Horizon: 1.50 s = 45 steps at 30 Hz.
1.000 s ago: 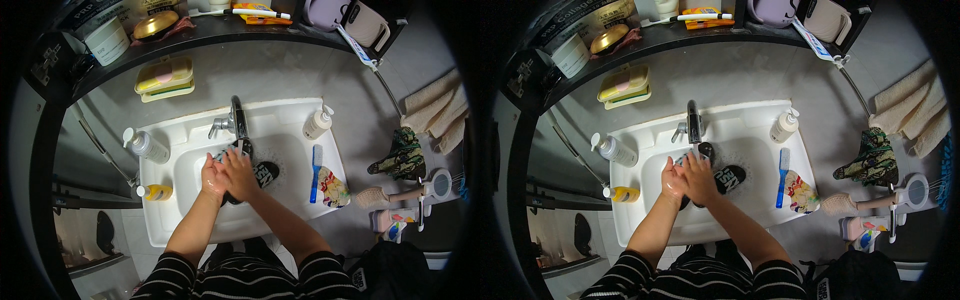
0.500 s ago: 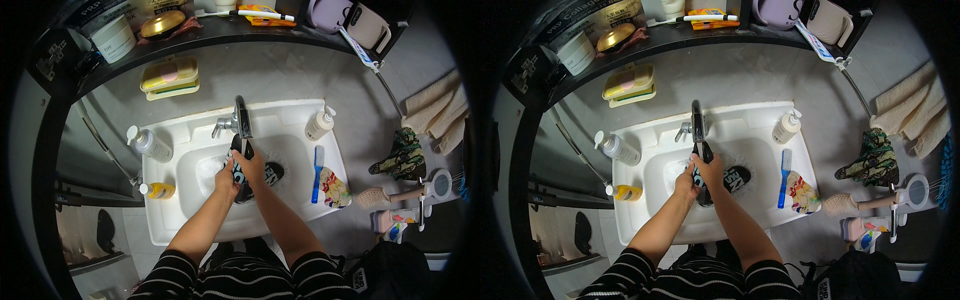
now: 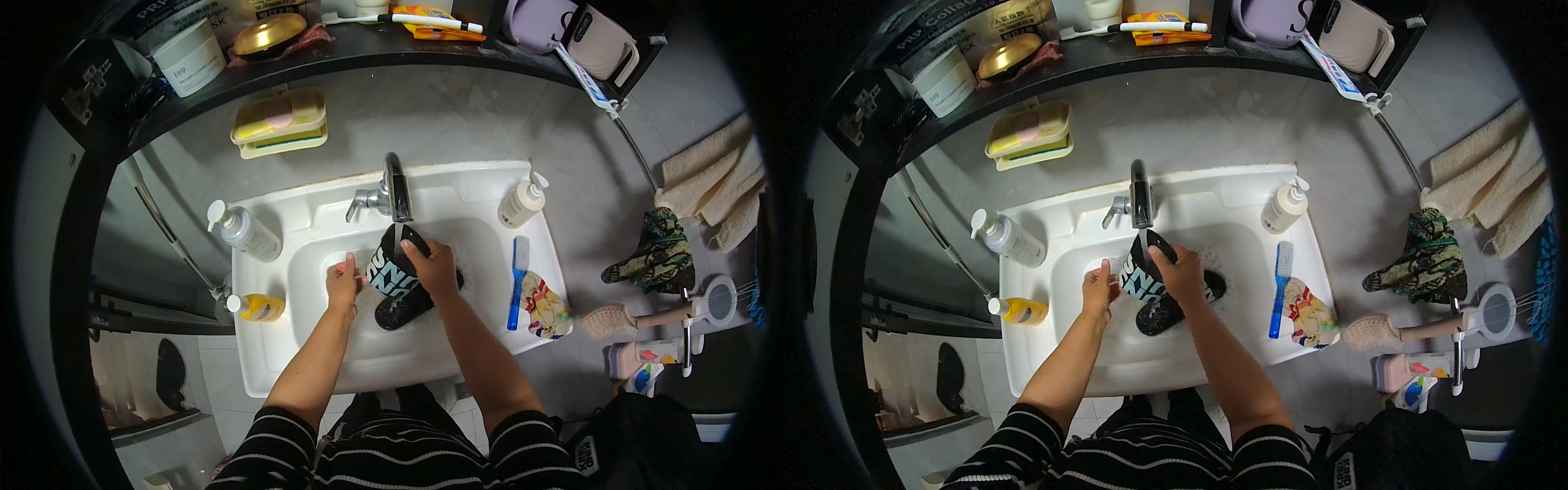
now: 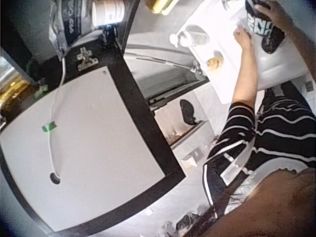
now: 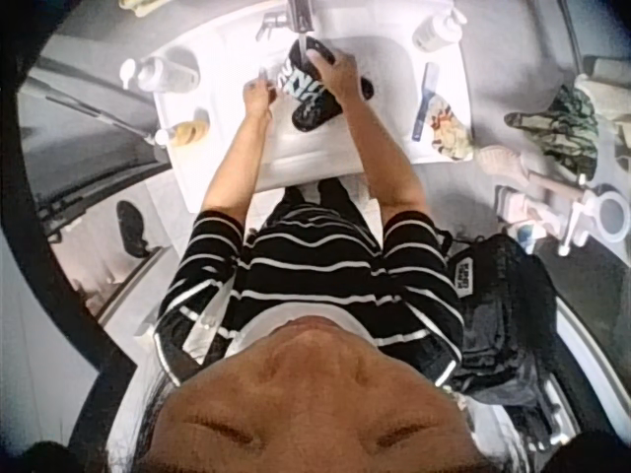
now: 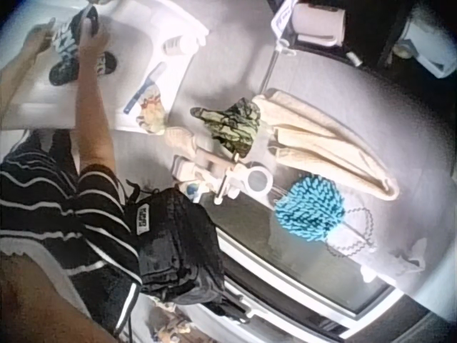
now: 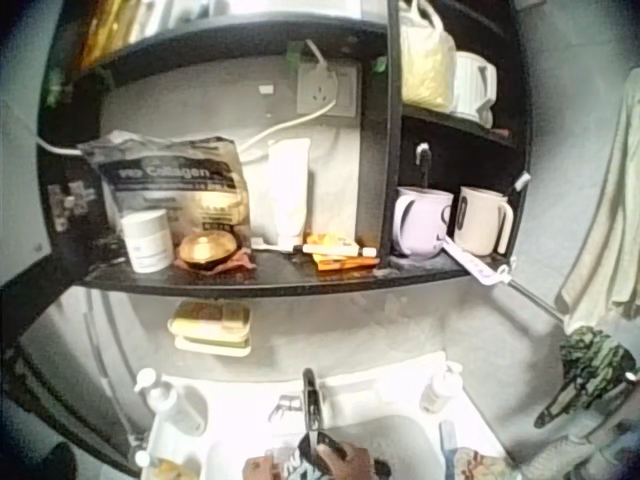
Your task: The person scrubs a pair of black slippers with a blue brush in a bathroom sink. They rinse the slippers under running water and then wipe the sink with a cloth.
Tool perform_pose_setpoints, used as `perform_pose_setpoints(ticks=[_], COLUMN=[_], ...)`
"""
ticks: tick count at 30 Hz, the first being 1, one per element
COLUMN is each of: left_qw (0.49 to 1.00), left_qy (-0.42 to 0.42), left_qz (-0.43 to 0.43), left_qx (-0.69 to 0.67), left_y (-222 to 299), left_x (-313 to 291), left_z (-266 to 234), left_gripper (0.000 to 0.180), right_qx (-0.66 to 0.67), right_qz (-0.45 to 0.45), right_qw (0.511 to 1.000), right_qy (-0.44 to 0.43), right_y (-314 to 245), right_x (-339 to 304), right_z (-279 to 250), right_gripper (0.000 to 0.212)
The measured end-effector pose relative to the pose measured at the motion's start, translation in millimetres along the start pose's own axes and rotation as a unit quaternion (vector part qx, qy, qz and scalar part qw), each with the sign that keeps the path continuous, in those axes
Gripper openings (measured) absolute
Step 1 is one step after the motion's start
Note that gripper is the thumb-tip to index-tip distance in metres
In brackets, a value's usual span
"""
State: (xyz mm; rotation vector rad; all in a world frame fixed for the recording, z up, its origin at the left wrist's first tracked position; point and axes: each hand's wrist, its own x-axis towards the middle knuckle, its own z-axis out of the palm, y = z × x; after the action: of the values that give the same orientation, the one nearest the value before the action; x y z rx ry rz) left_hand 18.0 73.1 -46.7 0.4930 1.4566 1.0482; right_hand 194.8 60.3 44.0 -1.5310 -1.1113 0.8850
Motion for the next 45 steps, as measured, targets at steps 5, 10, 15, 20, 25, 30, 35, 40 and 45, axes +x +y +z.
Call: perform_pose_setpoints(ticks=[5, 10, 15, 20, 25, 30, 35, 40, 45], left_qw=[0.978, 0.974, 0.935, 0.931, 0.961, 0.965, 0.978, 0.984, 0.981], left_qy=[-0.197, -0.156, 0.05, 0.145, 0.149, 0.131, 0.094, 0.07, 0.05], left_qz=[0.069, 0.072, 0.197, 0.174, 0.126, 0.11, 0.102, 0.091, 0.104], left_qx=[0.018, 0.15, 0.292, 0.286, 0.195, 0.198, 0.159, 0.137, 0.154], left_y=[-3, 6, -3, -16, -16, -25, -26, -39, -33], left_x=[-1, -16, -8, -20, -34, -36, -36, -28, -30], left_z=[-7, -11, -26, -63, -81, -97, -91, -87, -72], left_gripper=[0.041, 0.035, 0.051, 0.054, 0.043, 0.041, 0.038, 0.036, 0.036], right_qx=[0.229, 0.357, 0.052, -0.501, -0.476, -0.471, -0.468, -0.497, -0.237], right_qz=[0.185, 0.25, -0.223, -0.26, 0.078, 0.069, 0.019, -0.092, 0.09], right_qw=[0.956, 0.9, 0.972, 0.801, 0.843, 0.836, 0.858, 0.837, 0.935], right_qy=[-0.014, -0.016, -0.054, -0.2, -0.239, -0.272, -0.212, -0.213, -0.249], right_y=[-14, -10, 192, 181, 193, 196, 210, 230, 175], right_x=[17, 17, 32, -5, 24, 46, 18, 15, 32], right_z=[-20, -23, -10, 64, 96, 92, 89, 77, 52], right_gripper=[0.036, 0.041, 0.039, 0.02, 0.022, 0.023, 0.024, 0.025, 0.036])
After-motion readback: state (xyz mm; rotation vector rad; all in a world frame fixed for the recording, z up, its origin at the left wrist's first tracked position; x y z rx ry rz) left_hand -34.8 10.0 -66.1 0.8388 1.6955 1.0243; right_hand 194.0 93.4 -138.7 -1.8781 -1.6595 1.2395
